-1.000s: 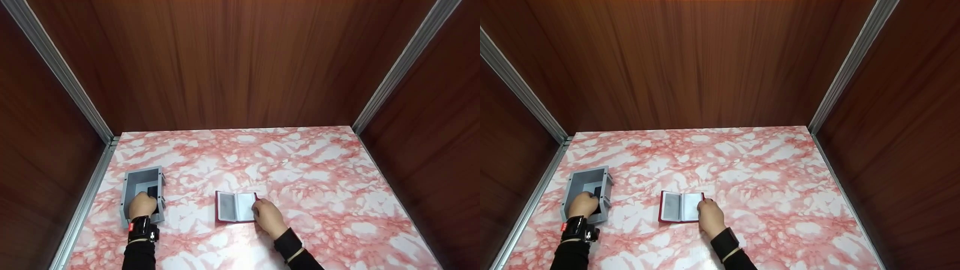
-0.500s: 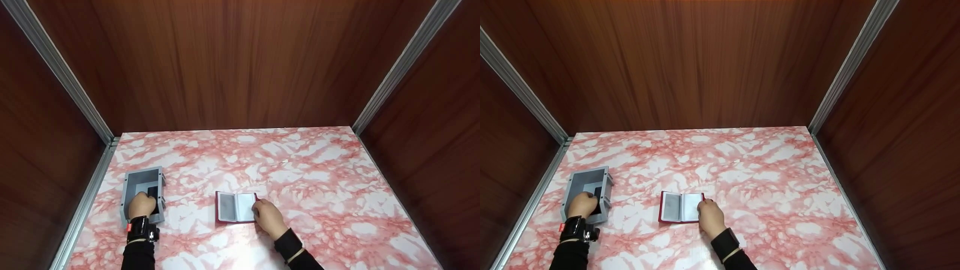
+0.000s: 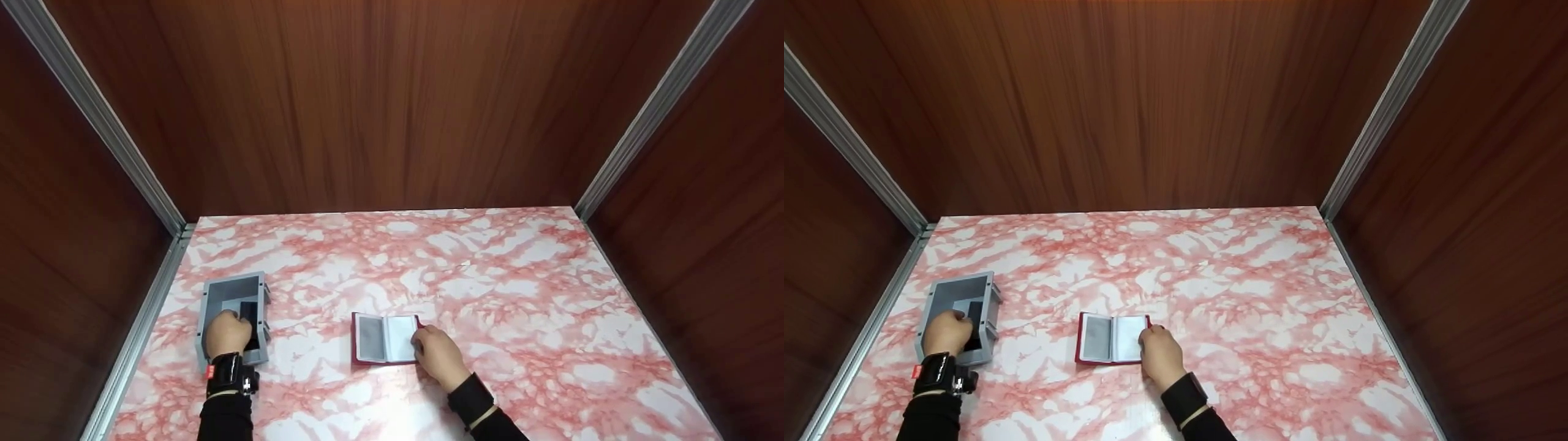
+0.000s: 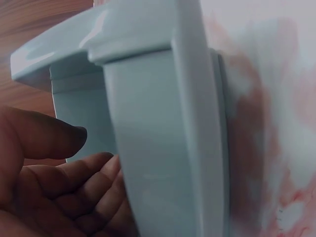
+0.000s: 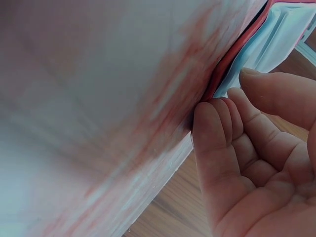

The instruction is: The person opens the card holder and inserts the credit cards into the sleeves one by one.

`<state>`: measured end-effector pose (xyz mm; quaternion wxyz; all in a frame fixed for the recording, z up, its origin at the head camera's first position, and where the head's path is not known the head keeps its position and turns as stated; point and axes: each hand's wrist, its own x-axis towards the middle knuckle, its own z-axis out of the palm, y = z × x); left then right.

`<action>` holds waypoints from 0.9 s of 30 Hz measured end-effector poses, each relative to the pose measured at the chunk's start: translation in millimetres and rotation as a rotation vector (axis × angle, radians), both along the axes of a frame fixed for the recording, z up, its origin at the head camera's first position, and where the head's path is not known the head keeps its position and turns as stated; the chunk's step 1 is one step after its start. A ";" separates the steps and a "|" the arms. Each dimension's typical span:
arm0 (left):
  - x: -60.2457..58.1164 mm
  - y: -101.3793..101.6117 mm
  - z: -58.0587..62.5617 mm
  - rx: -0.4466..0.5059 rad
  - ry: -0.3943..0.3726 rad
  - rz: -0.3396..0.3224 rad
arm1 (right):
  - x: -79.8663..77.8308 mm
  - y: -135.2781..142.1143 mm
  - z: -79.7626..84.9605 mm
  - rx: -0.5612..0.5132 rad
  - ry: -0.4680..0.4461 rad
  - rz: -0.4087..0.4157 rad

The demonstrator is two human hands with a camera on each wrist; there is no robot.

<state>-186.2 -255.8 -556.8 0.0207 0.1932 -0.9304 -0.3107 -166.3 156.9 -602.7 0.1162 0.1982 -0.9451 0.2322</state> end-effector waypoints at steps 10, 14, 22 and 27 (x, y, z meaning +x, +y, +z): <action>-2.2 2.4 1.3 0.015 0.016 -0.006 | -0.4 0.5 0.7 -0.002 0.005 0.007; -2.4 4.5 0.6 0.029 0.061 -0.012 | 0.2 0.8 1.1 0.005 -0.002 0.009; -3.8 7.8 -2.6 0.045 0.140 -0.024 | 0.2 1.1 1.3 0.006 0.001 0.011; -4.0 8.1 -2.4 0.056 0.127 -0.034 | -0.4 1.2 0.7 0.004 0.000 0.010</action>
